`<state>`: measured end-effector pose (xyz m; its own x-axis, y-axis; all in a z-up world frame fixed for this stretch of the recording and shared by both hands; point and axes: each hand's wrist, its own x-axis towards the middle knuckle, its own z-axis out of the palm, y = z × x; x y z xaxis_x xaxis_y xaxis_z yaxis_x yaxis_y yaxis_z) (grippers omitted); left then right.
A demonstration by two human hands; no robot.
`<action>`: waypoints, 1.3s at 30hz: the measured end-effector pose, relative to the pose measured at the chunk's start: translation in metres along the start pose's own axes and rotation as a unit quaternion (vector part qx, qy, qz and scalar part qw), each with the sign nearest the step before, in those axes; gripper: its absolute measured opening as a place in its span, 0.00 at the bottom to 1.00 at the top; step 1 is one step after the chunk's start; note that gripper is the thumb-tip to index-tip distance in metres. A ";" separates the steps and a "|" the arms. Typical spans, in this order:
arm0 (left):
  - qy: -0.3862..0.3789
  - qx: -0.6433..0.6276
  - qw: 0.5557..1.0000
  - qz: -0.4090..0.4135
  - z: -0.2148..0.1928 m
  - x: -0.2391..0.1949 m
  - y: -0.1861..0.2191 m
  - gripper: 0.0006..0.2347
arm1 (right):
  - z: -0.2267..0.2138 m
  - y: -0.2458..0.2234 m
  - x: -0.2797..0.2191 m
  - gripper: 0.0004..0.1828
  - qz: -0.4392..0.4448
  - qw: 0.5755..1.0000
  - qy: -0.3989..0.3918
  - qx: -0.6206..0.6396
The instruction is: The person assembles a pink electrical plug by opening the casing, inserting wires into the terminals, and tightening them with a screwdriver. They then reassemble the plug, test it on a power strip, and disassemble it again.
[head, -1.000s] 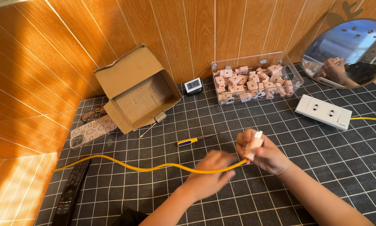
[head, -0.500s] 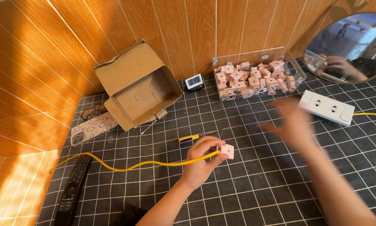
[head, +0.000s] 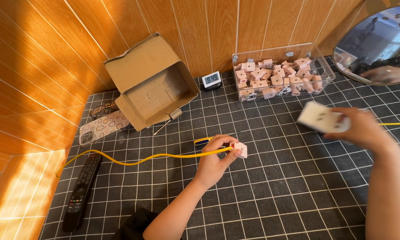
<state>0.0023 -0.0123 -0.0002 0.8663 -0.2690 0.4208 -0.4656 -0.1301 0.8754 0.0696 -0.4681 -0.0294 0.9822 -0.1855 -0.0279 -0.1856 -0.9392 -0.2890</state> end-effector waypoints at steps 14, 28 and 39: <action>-0.030 0.079 0.996 -0.035 0.003 -0.003 -0.018 0.12 | 0.032 -0.181 -0.091 0.59 -0.269 0.934 -0.174 0.157; -0.104 0.202 0.974 0.014 0.012 -0.009 -0.032 0.13 | 0.058 -0.172 -0.087 0.55 -0.355 0.900 -0.083 0.237; -0.216 0.127 0.963 -0.097 -0.012 0.005 -0.026 0.42 | 0.057 -0.177 -0.085 0.61 -0.329 0.914 -0.085 0.222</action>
<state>0.0216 0.0011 -0.0182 0.8109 -0.5812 0.0684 -0.3786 -0.4320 0.8186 0.0208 -0.2696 -0.0304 0.8738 0.4610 0.1546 0.4399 -0.6139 -0.6555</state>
